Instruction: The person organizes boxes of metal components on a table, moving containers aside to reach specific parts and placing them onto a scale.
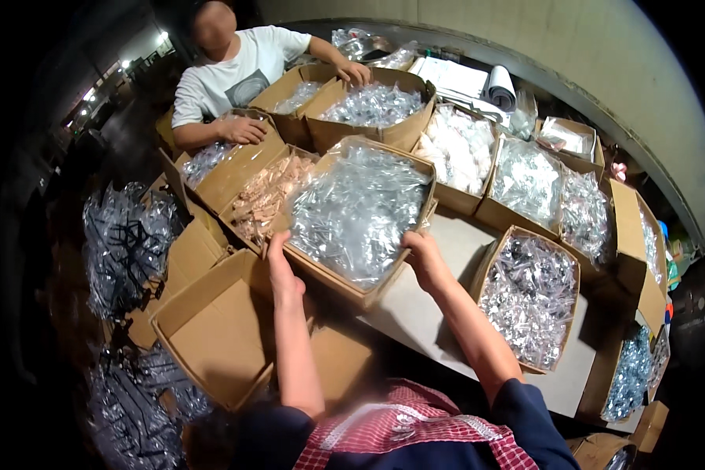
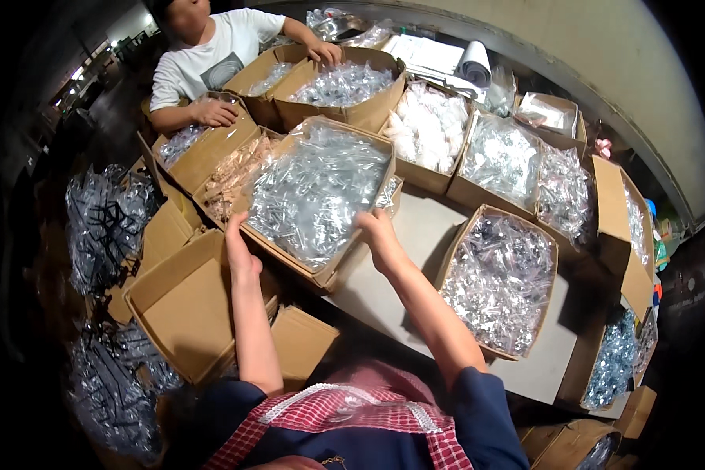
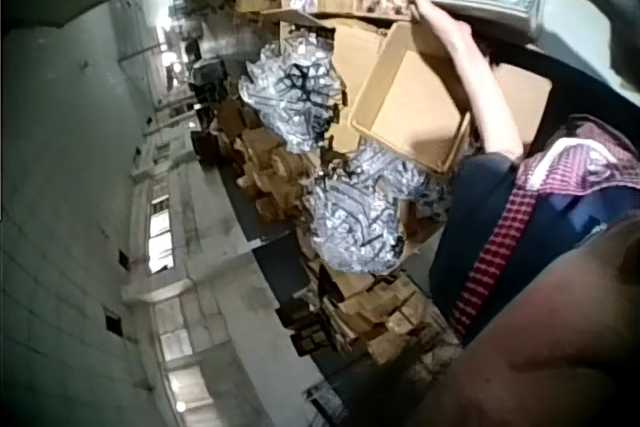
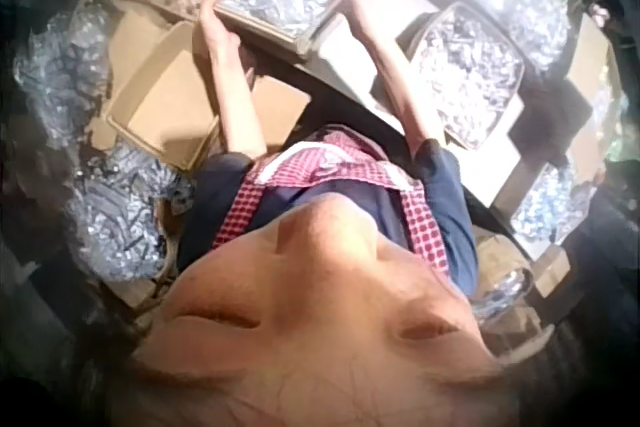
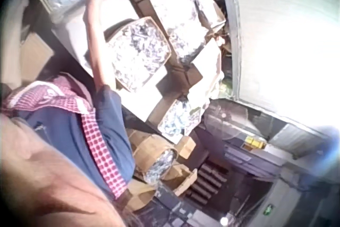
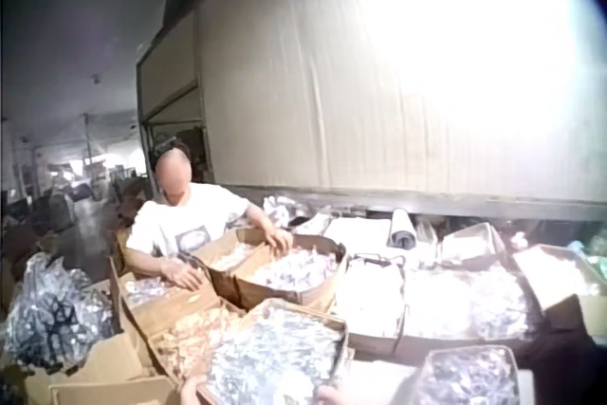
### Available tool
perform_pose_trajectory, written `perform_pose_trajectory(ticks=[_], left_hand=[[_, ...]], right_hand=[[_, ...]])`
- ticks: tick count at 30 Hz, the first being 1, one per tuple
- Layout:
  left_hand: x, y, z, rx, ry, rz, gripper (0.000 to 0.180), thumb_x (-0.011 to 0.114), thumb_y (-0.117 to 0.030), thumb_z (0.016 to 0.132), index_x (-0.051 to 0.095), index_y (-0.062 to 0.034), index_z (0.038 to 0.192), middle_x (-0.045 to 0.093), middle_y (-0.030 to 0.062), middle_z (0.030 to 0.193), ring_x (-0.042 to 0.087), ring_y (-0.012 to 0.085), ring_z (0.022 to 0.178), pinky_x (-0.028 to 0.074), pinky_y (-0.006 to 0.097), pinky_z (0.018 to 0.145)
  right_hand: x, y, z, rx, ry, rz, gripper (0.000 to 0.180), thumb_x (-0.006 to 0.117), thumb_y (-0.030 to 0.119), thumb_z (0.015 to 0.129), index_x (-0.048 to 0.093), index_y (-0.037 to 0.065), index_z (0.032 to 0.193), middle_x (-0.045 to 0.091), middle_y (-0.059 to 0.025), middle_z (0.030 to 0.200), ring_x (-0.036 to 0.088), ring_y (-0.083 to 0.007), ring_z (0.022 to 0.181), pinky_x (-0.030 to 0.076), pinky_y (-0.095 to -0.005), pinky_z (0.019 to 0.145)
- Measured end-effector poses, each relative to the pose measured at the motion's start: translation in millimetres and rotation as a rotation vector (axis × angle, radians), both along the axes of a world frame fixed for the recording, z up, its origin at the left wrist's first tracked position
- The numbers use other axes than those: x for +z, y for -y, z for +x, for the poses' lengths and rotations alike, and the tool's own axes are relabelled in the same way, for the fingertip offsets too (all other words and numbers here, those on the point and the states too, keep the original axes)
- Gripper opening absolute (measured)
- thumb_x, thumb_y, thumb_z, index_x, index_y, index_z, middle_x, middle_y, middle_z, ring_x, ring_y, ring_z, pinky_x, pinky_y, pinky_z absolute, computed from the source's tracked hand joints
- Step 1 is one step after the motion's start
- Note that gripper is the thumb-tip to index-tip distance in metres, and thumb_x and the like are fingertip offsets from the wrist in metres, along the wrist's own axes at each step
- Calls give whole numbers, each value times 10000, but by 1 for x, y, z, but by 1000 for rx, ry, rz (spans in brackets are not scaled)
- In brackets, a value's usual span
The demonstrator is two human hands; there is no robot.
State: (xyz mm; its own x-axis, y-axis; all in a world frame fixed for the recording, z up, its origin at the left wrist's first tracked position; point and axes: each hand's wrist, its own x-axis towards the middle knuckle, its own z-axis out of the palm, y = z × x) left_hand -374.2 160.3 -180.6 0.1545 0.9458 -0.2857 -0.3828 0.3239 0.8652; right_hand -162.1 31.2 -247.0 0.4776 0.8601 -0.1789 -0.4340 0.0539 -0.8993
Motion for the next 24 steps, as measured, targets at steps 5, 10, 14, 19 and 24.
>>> perform_pose_trajectory(ticks=[5, 10, 14, 19, 24], left_hand=[[-11, -5, 12, 146, -459, 501, 567, 593, -309, 946, 460, 8, 1397, 380, 206, 1472, 342, 324, 1372, 247, 424, 1143], [41, 89, 54, 289, -1006, 1358, 454, 575, -201, 968, 501, 23, 1355, 424, 241, 1433, 377, 373, 1342, 281, 502, 1112], [-4, 170, 116, -436, -572, 1641, 349, 567, -130, 934, 615, 1, 1254, 562, 179, 1331, 506, 350, 1246, 360, 461, 1075], [-129, 173, 246, -1030, -167, 501, 575, 482, -291, 988, 389, -9, 1481, 445, 134, 1497, 379, 230, 1404, 269, 363, 1147], [-171, 186, 292, -1067, 172, 324, 617, 467, -264, 994, 290, 14, 1515, 388, 147, 1529, 428, 253, 1366, 331, 367, 1135]], right_hand=[[43, 23, 11, 255, 186, -131, 705, 593, 477, 945, 423, -53, 1379, 602, -161, 1193, 592, -234, 1011, 478, -348, 910], [68, 117, 43, 245, 743, -218, 689, 625, 341, 962, 332, 3, 1486, 487, -201, 1411, 566, -250, 1215, 454, -381, 1025], [52, 251, 121, -255, 1286, -443, 641, 709, 252, 848, 444, -69, 1334, 534, -267, 1319, 592, -383, 1144, 490, -441, 955], [5, 376, 184, 17, 1163, -1291, 344, 567, 132, 852, 430, -81, 1085, 642, -324, 990, 656, -430, 902, 527, -517, 770], [-55, 412, 191, -242, 1012, -791, 463, 531, 167, 876, 368, -41, 1255, 627, -316, 732, 622, -506, 699, 507, -577, 714]])
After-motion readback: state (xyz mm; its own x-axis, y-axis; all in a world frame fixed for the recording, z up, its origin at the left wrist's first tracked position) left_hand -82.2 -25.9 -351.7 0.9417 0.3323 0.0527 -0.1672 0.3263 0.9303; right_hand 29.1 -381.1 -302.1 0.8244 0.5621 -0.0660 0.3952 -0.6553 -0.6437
